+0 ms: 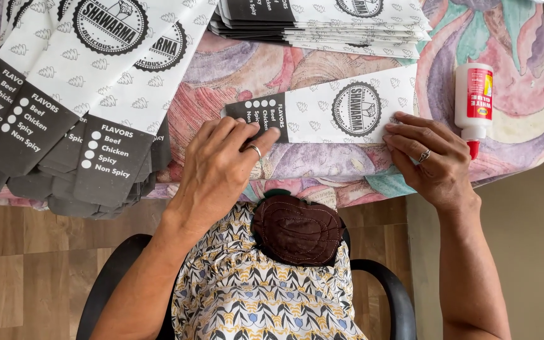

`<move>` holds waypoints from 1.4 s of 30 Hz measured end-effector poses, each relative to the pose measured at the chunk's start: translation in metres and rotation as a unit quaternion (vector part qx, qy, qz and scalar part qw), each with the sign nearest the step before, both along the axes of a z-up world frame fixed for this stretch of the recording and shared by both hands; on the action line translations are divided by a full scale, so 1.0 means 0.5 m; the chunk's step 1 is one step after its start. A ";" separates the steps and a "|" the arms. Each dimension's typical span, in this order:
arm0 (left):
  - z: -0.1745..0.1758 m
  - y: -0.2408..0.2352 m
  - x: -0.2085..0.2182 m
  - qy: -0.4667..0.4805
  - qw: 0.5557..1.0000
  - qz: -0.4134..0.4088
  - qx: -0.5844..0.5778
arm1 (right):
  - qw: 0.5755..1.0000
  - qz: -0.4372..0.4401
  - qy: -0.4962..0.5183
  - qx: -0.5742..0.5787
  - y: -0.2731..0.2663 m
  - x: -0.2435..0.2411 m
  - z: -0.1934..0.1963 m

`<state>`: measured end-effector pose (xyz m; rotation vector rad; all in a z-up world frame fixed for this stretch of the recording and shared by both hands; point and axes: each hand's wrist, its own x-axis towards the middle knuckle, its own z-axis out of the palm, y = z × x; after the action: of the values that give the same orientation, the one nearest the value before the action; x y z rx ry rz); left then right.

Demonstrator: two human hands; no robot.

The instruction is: The person repeatedly applies glue to the edge of a white paper wrapper and folds a black printed flap over it to seal the package. They press the flap to secure it and place the finished package on a growing stack. The process is repeated continuously with identical wrappers.

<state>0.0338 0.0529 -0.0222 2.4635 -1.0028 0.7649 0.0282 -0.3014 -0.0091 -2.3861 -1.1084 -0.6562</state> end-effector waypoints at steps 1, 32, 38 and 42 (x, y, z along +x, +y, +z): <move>-0.003 0.000 0.000 0.000 1.000 0.000 0.001 | 1.000 0.000 0.000 0.001 0.001 0.000 0.001; -0.043 -0.230 0.033 0.205 0.962 0.175 0.047 | 0.974 0.012 0.189 -0.122 0.083 0.094 0.028; -0.018 -0.112 -0.022 0.263 0.930 0.253 0.040 | 0.963 -0.030 0.203 -0.172 0.079 0.089 0.031; -0.034 -0.080 -0.033 0.244 0.931 0.267 0.052 | 0.942 -0.113 0.248 -0.195 0.063 0.086 0.034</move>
<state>0.0172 0.0128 -0.0394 2.8435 -0.1919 0.2040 0.0712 -0.2701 0.0078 -2.8145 -0.8021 0.1283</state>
